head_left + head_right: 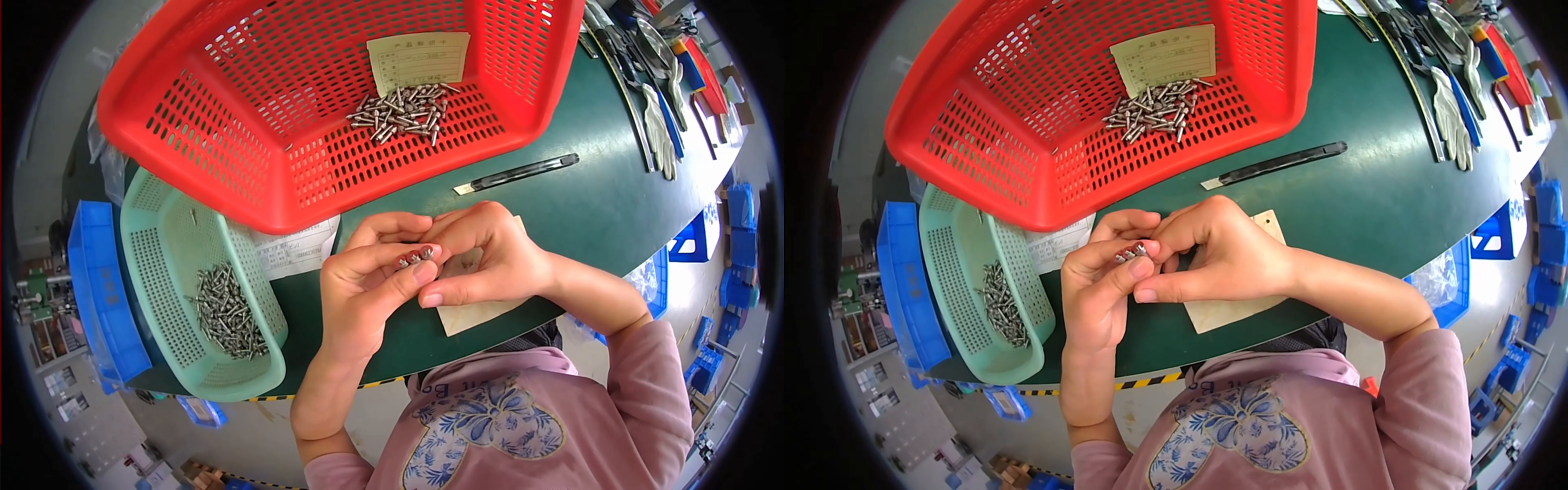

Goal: Sorting and inspecting small metal screws at a workbench.

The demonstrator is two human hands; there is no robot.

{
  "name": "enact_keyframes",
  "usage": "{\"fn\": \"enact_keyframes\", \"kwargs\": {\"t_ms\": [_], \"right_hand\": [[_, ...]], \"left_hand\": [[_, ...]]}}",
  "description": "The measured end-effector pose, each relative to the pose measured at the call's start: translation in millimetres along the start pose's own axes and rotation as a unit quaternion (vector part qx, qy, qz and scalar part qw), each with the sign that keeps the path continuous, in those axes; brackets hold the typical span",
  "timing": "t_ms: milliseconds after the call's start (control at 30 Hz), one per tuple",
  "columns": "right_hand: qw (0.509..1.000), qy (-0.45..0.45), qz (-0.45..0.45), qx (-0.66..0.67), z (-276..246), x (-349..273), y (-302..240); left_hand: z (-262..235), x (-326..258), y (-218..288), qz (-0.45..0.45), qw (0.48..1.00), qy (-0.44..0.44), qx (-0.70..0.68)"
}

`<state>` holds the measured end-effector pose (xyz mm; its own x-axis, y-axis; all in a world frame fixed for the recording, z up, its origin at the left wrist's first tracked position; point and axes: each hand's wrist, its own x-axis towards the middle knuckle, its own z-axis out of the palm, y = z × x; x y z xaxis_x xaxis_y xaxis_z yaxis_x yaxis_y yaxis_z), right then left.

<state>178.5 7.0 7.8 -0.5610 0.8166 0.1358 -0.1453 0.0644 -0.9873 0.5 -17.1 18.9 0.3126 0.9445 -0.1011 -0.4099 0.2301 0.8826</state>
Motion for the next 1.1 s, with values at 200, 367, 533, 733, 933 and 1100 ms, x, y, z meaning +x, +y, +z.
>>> {"fn": "enact_keyframes", "kwargs": {"t_ms": [200, 367, 533, 733, 933, 1100], "right_hand": [[1.0, -0.006, 0.009, 0.004, -0.6, -0.1, -0.5], [1.0, -0.012, 0.015, 0.011, 0.2, -0.3, -1.7], [0.995, -0.004, 0.064, 0.075, -1.2, -0.8, -5.3], [0.997, -0.014, 0.04, 0.069, -3.8, -0.3, -2.2], [0.958, 0.058, -0.198, -0.201, -15.1, 8.5, -8.2], [0.881, 0.095, -0.291, -0.36, -18.7, 9.7, -7.8]], "left_hand": [[-0.2, 0.0, -1.1, 0.002, 1.0, 0.001, 0.001], [0.5, -1.8, 0.1, 0.003, 1.0, 0.001, 0.002], [3.0, 0.8, -3.7, 0.126, 0.969, 0.024, 0.212], [3.5, 4.9, -4.2, 0.345, 0.827, 0.018, 0.443], [7.8, 6.2, -6.1, 0.323, 0.848, 0.063, 0.416], [-7.5, 1.2, -2.3, 0.017, 0.996, -0.007, 0.086]]}}
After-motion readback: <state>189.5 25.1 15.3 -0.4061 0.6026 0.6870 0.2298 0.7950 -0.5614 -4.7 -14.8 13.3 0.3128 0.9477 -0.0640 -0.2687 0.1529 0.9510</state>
